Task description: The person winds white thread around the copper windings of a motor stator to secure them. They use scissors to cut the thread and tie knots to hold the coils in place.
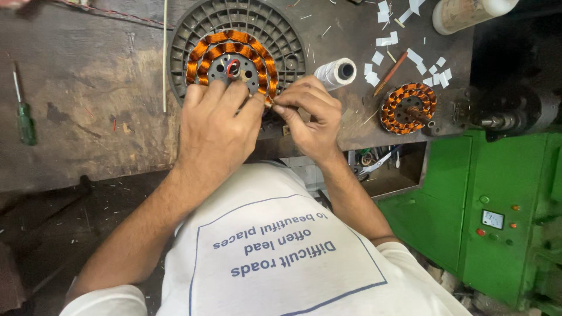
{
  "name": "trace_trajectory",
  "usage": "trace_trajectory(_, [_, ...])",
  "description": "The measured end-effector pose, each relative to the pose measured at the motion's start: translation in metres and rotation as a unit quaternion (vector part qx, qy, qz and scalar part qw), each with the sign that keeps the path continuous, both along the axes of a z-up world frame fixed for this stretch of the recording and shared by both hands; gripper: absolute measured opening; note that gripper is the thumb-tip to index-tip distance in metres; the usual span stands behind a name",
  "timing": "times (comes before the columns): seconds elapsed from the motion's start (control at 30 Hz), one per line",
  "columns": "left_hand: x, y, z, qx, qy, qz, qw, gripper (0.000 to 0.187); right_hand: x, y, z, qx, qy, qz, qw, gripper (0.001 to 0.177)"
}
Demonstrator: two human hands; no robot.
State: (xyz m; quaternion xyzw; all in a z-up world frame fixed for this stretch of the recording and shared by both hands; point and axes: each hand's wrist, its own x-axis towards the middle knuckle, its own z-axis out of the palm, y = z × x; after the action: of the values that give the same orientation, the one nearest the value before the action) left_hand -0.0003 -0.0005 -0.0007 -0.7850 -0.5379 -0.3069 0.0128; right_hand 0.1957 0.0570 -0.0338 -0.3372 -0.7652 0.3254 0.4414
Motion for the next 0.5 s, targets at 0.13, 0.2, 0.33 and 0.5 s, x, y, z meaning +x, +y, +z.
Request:
trace_trajectory(0.13, [-0.003, 0.001, -0.005, 0.026, -0.038, -0.002, 0.999, 0.016, -0.002, 0.003, -0.002, 0.01, -0.001, 0.007, 1.0, 0.014])
trace_trajectory(0.2, [-0.008, 0.003, -0.01, 0.048, -0.068, -0.002, 0.997, 0.014, -0.006, 0.004, 0.0, 0.026, -0.021, 0.01, 0.999, 0.015])
trace_trajectory(0.33, [-0.01, 0.005, -0.023, 0.086, -0.118, 0.01, 0.989, 0.013, -0.011, 0.004, 0.014, 0.106, -0.11, 0.02, 0.988, 0.018])
trace_trajectory(0.5, [-0.012, 0.006, -0.03, 0.082, -0.156, 0.025, 0.984, 0.014, -0.007, 0.012, 0.029, 0.148, -0.187, 0.077, 0.968, 0.026])
